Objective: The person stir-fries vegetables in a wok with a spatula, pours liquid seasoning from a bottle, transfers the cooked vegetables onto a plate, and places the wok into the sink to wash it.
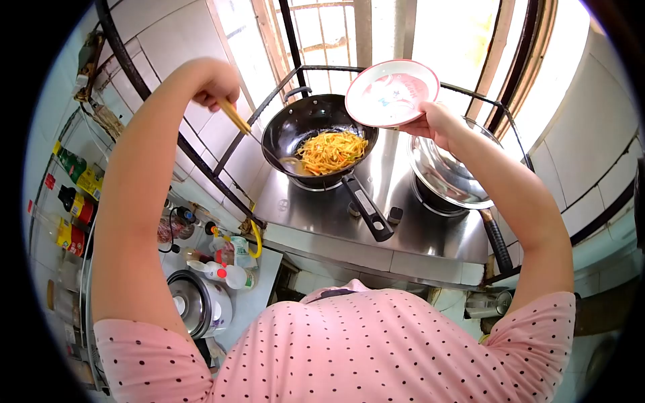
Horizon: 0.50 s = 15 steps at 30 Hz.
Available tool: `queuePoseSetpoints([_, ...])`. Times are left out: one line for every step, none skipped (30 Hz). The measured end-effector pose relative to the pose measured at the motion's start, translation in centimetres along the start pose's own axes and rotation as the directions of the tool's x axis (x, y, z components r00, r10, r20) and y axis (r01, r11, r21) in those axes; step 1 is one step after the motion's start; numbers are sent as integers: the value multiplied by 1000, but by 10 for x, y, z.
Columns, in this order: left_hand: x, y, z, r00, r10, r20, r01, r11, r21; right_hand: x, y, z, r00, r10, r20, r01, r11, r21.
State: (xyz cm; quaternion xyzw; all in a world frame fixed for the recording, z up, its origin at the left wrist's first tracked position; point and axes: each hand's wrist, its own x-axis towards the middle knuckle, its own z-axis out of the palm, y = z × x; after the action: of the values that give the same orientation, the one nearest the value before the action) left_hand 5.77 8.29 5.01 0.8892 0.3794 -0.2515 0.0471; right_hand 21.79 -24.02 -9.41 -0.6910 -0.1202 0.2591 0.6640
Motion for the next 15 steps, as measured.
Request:
queuePoseSetpoints([0,-9,9,999,20,33,-16,993,-118,4,0,-4,1000,1,9,-1,1000,5])
queuePoseSetpoints([1,-20,21,999,40,37,-31,974,-223,7,1,-8,1000,5,13,-6,1000,17])
queuePoseSetpoints([7,-32,39,997,65,28,-52,943,-329,10,1,-11,1000,11,15,-11,999,30])
queuePoseSetpoints([1,-36,61,995,96,-6,-91,925,-370,12,2,-13,1000,16,17,-16,999,44])
queuePoseSetpoints([2,-40,84,994,103,26,-77,871,-485,14,1,-15,1000,20,14,-21,999,50])
queuePoseSetpoints([13,-46,109,988,151,22,-104,774,-625,15,-1,-15,1000,23,12,-23,998,52])
queuePoseSetpoints([13,-39,134,988,155,0,-114,727,-677,17,-3,-16,1000,26,10,-26,998,50])
queuePoseSetpoints([17,-34,158,981,193,-24,-140,617,-775,21,-2,-16,1000,22,13,-23,997,72])
queuePoseSetpoints([21,-25,178,984,179,-17,-108,512,-852,26,-1,-17,1000,17,13,-18,996,93])
queuePoseSetpoints([37,-24,198,975,224,-12,-100,386,-917,31,2,-18,1000,17,13,-18,994,111])
queuePoseSetpoints([37,-21,208,974,225,-20,-96,332,-938,33,1,-18,1000,15,12,-16,991,129])
queuePoseSetpoints([36,-22,212,976,217,-25,-94,313,-945,34,1,-19,1000,7,7,-8,991,130])
queuePoseSetpoints([34,-22,214,978,207,-30,-91,290,-953,32,1,-20,1000,-1,3,1,992,128])
queuePoseSetpoints([36,-21,217,973,225,-49,-106,248,-963,31,0,-20,1000,-10,1,10,992,127])
queuePoseSetpoints([38,-20,220,968,242,-65,-118,211,-970,30,-1,-19,1000,-7,-12,8,991,132])
